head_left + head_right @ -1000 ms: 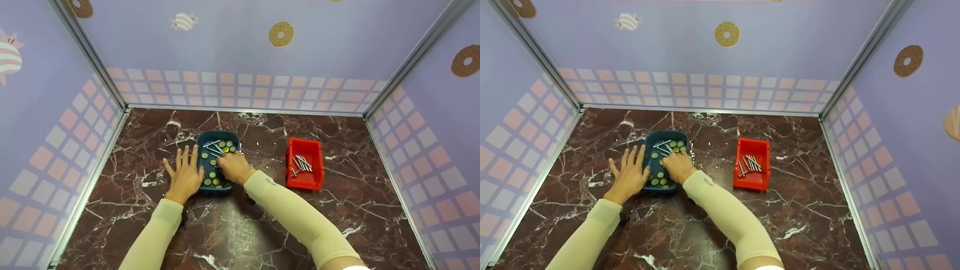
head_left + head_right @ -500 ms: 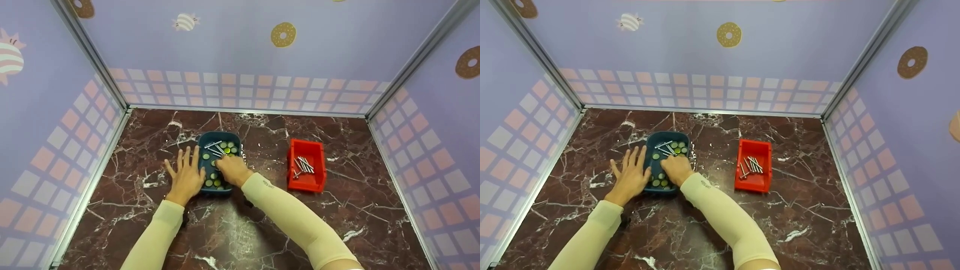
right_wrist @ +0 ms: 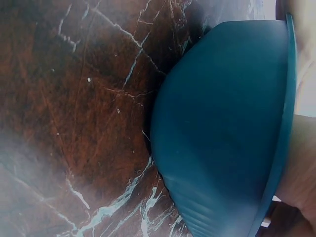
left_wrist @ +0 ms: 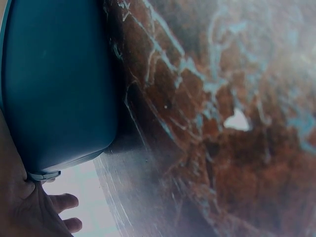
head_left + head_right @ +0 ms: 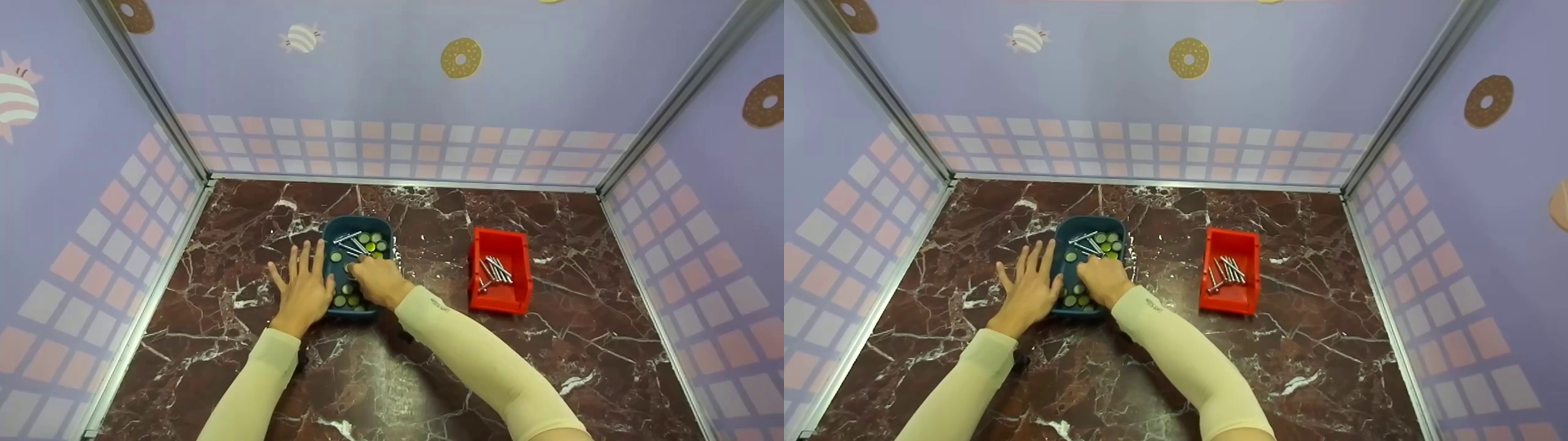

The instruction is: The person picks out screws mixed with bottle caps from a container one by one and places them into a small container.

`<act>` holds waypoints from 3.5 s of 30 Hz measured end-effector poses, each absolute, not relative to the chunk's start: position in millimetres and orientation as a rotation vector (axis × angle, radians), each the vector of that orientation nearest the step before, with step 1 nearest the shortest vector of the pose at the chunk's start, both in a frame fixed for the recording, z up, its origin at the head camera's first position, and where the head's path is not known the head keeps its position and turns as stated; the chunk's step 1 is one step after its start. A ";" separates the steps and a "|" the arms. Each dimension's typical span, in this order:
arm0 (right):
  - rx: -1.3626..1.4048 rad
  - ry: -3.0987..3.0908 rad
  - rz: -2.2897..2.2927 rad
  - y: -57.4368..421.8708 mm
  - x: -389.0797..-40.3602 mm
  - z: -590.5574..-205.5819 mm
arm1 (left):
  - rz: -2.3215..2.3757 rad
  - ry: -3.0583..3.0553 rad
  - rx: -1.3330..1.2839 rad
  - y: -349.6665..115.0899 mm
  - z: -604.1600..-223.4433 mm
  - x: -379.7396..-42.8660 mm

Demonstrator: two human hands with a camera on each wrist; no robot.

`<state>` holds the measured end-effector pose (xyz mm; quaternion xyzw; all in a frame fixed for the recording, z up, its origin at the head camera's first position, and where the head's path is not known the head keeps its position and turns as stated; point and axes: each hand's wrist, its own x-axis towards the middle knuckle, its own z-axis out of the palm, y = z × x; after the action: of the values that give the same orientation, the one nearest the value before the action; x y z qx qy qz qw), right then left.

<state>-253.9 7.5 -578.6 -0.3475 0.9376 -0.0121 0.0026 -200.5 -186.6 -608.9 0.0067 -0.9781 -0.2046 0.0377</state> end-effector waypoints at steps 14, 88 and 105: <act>-1.165 2.968 -0.199 15.4 -251.5 -574.9 | -0.610 -3.008 0.020 -186.4 -608.0 -200.7; -1.033 3.053 -0.926 138.4 -236.5 -561.1 | -0.626 -3.022 0.019 -186.2 -606.5 -202.2; -0.931 3.119 -0.970 165.4 -240.5 -560.6 | -0.620 -3.039 0.028 -186.0 -607.6 -201.6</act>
<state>-240.5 165.4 -560.6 -0.2720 0.9108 -0.2833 -0.1270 -201.6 -186.0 -607.6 0.0091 -0.9796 -0.1998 0.0197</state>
